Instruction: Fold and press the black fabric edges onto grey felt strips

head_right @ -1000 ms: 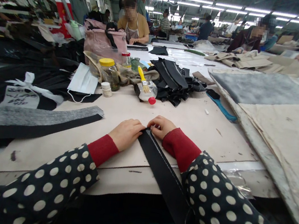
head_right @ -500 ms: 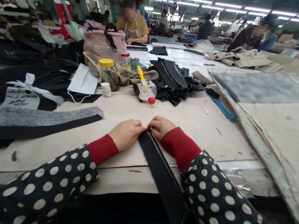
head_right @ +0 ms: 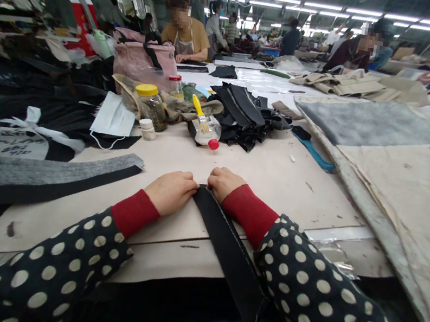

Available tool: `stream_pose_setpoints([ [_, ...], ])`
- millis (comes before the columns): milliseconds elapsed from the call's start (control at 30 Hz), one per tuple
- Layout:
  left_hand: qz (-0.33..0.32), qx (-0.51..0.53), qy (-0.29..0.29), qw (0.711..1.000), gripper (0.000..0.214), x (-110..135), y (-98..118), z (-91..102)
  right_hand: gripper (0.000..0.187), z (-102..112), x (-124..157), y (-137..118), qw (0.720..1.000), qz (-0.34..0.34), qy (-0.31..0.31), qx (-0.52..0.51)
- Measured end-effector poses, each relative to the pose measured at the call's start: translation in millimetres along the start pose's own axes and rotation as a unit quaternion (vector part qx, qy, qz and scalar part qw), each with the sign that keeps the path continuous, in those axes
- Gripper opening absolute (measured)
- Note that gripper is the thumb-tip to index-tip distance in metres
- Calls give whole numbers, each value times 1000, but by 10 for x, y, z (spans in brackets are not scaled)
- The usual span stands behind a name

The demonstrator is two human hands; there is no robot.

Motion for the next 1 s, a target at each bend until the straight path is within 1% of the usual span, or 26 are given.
stream_pose_setpoints([
  [67,2,17,5,1000,26,-20,-36,-3,22,-16,2,54,999,6,15,-47],
  [133,6,36,29,999,25,-32,-69,-8,22,-20,25,123,994,0,28,-103],
  [200,13,54,58,997,23,-35,-101,-25,22,-14,68,186,989,-22,39,-139],
  [300,18,82,87,993,18,-38,-144,-67,30,-17,123,205,990,-34,36,-135],
  [400,11,127,101,987,15,-56,-180,-99,26,-53,120,174,991,-15,22,-134],
  [600,-42,200,114,972,20,-112,-141,-120,21,-97,88,152,981,-5,29,-194],
  [700,-42,221,119,967,18,-127,-135,-131,22,-107,88,137,972,2,18,-235],
  [767,-38,240,120,963,17,-131,-145,-125,24,-118,82,143,957,-5,6,-290],
  [867,-40,277,127,952,18,-92,-135,-51,25,-110,103,127,922,-32,-20,-385],
  [933,-43,300,130,944,20,-35,-116,15,24,-68,153,71,898,-48,-44,-436],
  [1000,-44,313,121,941,23,-6,-134,21,22,-7,199,7,873,-44,-65,-481],
])
Point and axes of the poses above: each hand's wrist, its own x-axis away from the middle knuckle, its own z-axis out of the back of the hand, y = z × x, the point moved 5 cm from there along -x, towards the middle knuckle, and after that the axes turned 13 degrees about -y, right-handed, at the moved point
